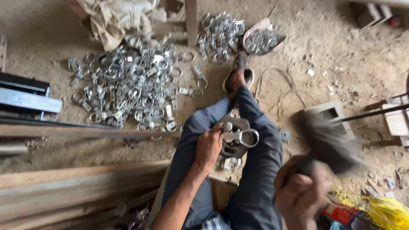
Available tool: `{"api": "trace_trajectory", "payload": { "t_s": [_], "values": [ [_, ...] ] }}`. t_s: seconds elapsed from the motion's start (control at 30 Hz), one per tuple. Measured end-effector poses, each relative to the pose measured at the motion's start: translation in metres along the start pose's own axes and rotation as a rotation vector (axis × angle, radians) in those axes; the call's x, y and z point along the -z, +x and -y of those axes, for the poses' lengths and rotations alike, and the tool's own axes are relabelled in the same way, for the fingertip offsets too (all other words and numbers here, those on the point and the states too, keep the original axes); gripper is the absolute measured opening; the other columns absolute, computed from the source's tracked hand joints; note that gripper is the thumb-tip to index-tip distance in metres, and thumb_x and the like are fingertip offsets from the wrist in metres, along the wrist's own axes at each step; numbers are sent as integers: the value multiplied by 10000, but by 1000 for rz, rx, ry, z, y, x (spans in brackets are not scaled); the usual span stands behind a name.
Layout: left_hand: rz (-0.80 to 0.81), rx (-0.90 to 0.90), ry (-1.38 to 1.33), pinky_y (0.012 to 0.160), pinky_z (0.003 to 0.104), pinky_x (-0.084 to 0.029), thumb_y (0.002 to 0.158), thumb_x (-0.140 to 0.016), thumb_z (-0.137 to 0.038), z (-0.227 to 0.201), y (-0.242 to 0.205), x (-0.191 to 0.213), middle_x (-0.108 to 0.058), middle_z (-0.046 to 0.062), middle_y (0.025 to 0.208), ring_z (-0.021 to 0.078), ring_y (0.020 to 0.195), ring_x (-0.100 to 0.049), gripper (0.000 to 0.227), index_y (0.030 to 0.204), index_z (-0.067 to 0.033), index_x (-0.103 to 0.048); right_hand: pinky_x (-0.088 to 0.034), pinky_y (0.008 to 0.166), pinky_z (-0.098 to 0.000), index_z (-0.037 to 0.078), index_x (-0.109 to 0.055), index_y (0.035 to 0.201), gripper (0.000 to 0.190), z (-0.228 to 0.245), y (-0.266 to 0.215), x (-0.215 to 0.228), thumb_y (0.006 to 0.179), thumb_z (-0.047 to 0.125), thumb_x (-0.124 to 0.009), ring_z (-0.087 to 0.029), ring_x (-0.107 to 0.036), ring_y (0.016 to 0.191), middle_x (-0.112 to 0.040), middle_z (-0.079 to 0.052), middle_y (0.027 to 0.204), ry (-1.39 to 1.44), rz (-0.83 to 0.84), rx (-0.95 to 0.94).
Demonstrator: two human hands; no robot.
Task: The person sits cross-legged on the ground and uses a hammer to strike a metal part held on a small anvil. They repeatedly adjust the metal part and hammer it to shape it, with a large pile of similar metal parts visible nearby.
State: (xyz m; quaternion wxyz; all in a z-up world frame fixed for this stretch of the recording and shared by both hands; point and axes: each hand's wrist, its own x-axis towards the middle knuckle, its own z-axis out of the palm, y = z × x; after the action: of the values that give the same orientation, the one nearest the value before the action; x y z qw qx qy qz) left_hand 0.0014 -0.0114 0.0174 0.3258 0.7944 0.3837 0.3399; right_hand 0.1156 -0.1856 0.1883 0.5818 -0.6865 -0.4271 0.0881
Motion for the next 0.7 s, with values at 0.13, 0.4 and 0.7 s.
{"api": "trace_trajectory", "payload": {
  "t_s": [0.13, 0.4, 0.7],
  "values": [
    [38, 64, -17, 614, 465, -584, 975, -682, -158, 7, -6, -7, -732, 201, 880, 379, 746, -732, 268, 1222, -64, -641, -399, 464, -333, 7, -586, 930, 218, -47, -10, -24, 988, 188, -478, -203, -504, 562, -581, -89, 709, 731, 150, -334],
    [12, 93, 85, 605, 503, -531, 953, -737, -244, 10, -14, -5, -710, 248, 821, 430, 733, -691, 274, 1139, -44, -708, -306, 300, -315, 68, -602, 1127, 341, -102, -63, 3, 1107, 356, -419, -178, -409, 379, -525, -62, 595, 580, 213, -1083],
    [-127, 134, -464, 741, 311, -587, 1028, -666, -122, 6, -8, 19, -759, 134, 922, 180, 883, -779, 145, 1096, 6, -659, -290, 248, -334, 12, -546, 1088, 495, -131, -133, 43, 1082, 441, -299, -181, -315, 271, -380, -74, 476, 350, 108, -1067]
  ]
}}
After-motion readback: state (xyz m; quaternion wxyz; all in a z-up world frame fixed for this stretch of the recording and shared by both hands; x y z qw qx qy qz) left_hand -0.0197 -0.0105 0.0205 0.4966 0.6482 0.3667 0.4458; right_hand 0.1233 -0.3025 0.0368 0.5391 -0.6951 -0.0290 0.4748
